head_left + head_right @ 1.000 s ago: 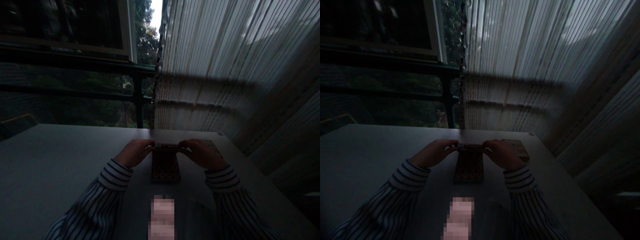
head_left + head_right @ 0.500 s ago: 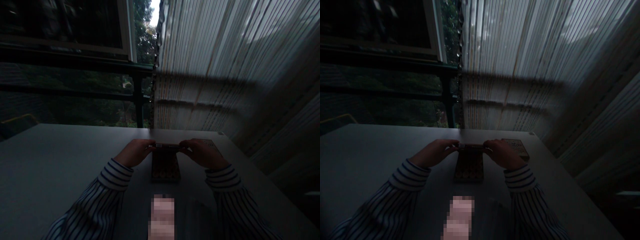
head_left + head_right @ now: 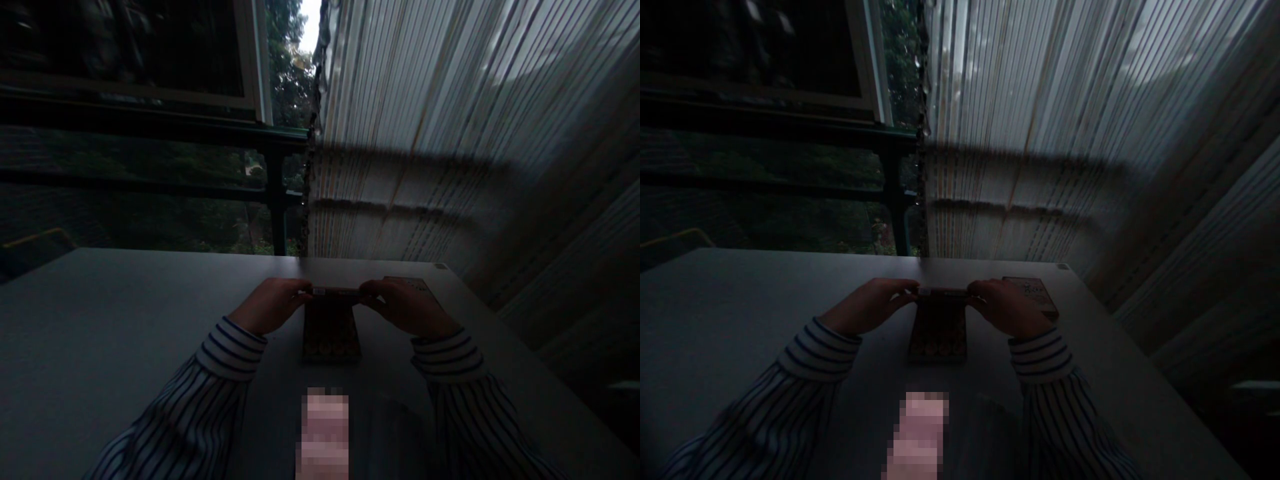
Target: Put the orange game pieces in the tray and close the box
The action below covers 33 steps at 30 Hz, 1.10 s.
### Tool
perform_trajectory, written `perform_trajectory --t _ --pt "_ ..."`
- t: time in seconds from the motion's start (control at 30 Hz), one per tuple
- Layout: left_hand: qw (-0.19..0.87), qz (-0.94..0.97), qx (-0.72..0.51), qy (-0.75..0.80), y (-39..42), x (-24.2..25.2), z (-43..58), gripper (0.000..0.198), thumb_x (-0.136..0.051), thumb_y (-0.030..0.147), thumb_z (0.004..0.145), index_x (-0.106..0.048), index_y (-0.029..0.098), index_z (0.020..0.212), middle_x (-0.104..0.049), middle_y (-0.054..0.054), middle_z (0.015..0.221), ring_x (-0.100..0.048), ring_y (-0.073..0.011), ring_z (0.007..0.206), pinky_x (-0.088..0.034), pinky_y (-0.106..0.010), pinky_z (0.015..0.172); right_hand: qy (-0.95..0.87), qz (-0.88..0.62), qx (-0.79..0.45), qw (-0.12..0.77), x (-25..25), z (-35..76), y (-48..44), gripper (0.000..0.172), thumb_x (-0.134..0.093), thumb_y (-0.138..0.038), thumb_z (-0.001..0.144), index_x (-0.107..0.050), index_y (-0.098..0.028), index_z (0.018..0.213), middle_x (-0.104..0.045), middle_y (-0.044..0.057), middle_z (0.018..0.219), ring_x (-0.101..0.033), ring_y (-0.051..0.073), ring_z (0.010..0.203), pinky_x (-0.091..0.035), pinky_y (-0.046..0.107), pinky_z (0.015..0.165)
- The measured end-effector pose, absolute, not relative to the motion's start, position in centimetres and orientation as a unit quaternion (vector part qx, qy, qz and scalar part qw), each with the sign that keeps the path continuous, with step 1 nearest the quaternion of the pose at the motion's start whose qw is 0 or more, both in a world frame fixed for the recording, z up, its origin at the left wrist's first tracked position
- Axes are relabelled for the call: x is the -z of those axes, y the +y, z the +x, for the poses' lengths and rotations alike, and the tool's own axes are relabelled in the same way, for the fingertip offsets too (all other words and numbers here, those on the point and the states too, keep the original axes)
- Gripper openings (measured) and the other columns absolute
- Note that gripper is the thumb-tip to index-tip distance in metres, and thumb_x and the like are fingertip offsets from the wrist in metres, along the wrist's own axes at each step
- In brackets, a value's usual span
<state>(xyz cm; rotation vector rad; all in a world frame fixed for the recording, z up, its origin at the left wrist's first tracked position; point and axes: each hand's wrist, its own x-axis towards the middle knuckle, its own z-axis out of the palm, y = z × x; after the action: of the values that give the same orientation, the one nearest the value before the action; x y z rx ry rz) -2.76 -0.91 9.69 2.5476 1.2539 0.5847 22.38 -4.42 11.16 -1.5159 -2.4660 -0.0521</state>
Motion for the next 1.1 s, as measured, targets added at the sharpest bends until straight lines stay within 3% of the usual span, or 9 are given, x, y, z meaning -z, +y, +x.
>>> perform_trajectory --t 0.43,1.1 --pt "0.126 0.876 -0.190 0.424 -1.05 -10.01 -2.87 0.026 -0.043 0.032 0.081 -0.058 0.024 0.100 -0.066 -0.003 0.088 -0.059 -0.0166 0.081 -0.043 -0.024 0.070 -0.846 -0.520 0.009 0.116 -11.38 22.21 -4.55 0.018 -0.045 -0.032 0.082 -0.060 -0.023 0.088 -0.064 0.003 0.077 -0.059 0.017 0.073 -0.038 0.025 0.062" --pt "0.126 0.884 -0.162 0.419 -0.92 -9.93 -3.15 0.025 -0.041 0.031 0.082 -0.056 0.024 0.102 -0.064 -0.003 0.091 -0.058 -0.0161 0.084 -0.041 -0.023 0.069 -0.838 -0.537 -0.003 0.100 -11.40 21.94 -4.91 0.022 -0.047 -0.035 0.080 -0.058 -0.022 0.094 -0.062 0.004 0.080 -0.057 0.016 0.076 -0.039 0.024 0.064"
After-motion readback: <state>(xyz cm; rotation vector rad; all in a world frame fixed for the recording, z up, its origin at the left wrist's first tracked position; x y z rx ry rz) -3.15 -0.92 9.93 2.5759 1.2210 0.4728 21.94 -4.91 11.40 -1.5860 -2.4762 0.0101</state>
